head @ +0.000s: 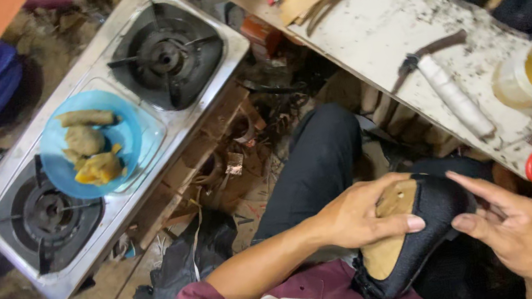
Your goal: The person sits on the floor shaping a black fabric shoe upper over a wooden shoe last, pressing and smoothing the material with their hands and hammering it with a hammer. They trim the edge with a blade, place the finished shoe on a shelf, then pick up another shoe and continue pressing and hammering it on the last.
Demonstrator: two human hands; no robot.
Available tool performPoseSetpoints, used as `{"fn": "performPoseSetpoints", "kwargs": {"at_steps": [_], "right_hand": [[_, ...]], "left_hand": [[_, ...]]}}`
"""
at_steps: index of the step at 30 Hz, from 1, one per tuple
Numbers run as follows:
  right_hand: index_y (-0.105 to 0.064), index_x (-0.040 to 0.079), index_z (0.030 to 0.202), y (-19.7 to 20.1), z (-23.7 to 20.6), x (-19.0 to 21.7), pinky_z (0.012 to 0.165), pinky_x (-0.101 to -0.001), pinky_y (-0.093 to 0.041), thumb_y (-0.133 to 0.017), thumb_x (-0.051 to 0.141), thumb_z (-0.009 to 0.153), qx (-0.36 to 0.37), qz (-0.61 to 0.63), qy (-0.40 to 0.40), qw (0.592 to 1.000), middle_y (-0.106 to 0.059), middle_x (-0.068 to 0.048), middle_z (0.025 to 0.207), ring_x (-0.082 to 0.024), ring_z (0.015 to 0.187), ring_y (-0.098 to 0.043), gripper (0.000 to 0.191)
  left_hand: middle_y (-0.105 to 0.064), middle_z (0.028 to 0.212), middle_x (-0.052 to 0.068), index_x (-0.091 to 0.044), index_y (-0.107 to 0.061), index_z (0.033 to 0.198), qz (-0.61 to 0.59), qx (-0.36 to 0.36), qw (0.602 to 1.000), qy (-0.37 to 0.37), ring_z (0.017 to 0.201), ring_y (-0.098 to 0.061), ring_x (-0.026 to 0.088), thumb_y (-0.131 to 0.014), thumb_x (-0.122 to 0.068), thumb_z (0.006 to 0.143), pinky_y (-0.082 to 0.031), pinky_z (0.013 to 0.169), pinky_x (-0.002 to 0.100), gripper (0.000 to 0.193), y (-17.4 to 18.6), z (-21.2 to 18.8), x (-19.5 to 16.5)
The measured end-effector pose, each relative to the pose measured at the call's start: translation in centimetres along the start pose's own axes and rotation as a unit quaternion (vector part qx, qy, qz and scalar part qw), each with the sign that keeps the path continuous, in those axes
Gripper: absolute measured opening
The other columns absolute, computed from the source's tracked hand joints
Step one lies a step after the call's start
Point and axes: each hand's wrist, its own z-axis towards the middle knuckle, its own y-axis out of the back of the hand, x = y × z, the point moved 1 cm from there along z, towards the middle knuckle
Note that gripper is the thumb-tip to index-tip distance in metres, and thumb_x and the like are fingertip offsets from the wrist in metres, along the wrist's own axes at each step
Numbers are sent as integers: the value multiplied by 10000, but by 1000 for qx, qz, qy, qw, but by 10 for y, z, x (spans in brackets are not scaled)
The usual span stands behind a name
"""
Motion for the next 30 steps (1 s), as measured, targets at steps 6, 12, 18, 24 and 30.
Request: {"fn": "performPoseSetpoints", "kwargs": {"at_steps": [6, 12, 18, 24, 30], "right_hand": [[-631, 50, 1438, -2, 6, 20, 595, -208, -336, -690, 99, 851, 2, -12, -6, 1000, -507, 46, 754, -58, 658, -426, 592], [-595, 13, 1383, -24, 8, 53, 780, -171, -420, -598, 86, 905, -38, 25, 62, 997, -607, 70, 942, -19, 846, -517, 484], [-608, 93, 1554, -39, 17, 57, 558, -277, -362, -644, 68, 940, -31, -66, -21, 997, -440, -17, 751, -118, 648, -396, 616], [-516, 30, 1428, -50, 15, 75, 754, -240, -584, -666, 88, 865, -9, 53, 27, 998, -741, -42, 1019, -77, 884, -716, 586], [-591, 71, 1412, -46, 20, 86, 668, -289, -600, -711, 116, 840, 13, -48, -20, 999, -770, -141, 798, -134, 709, -735, 586]], "left_hand": [[-725, 1182, 211, -5, -505, 1490, 1, -11, 999, 33, 1114, -728, 292, -710, -525, 890, -559, 951, 368, 819, 9, -2, 3], [-714, 1218, 219, -16, -509, 1483, 12, -33, 998, 48, 1132, -714, 306, -696, -540, 880, -554, 955, 369, 821, 6, -1, 6], [-735, 1083, 190, -27, -515, 1471, 20, -50, 992, 112, 988, -726, 250, -715, -509, 853, -563, 876, 360, 809, 10, -6, 10], [-692, 1128, 79, -15, -511, 1416, -109, -73, 984, 117, 1005, -655, 146, -799, -326, 858, -561, 879, 328, 701, 13, 1, 20], [-666, 1215, 56, -27, -497, 1437, -176, -52, 981, 68, 1119, -633, 129, -767, -207, 911, -526, 988, 296, 618, 15, 8, 39]]}}
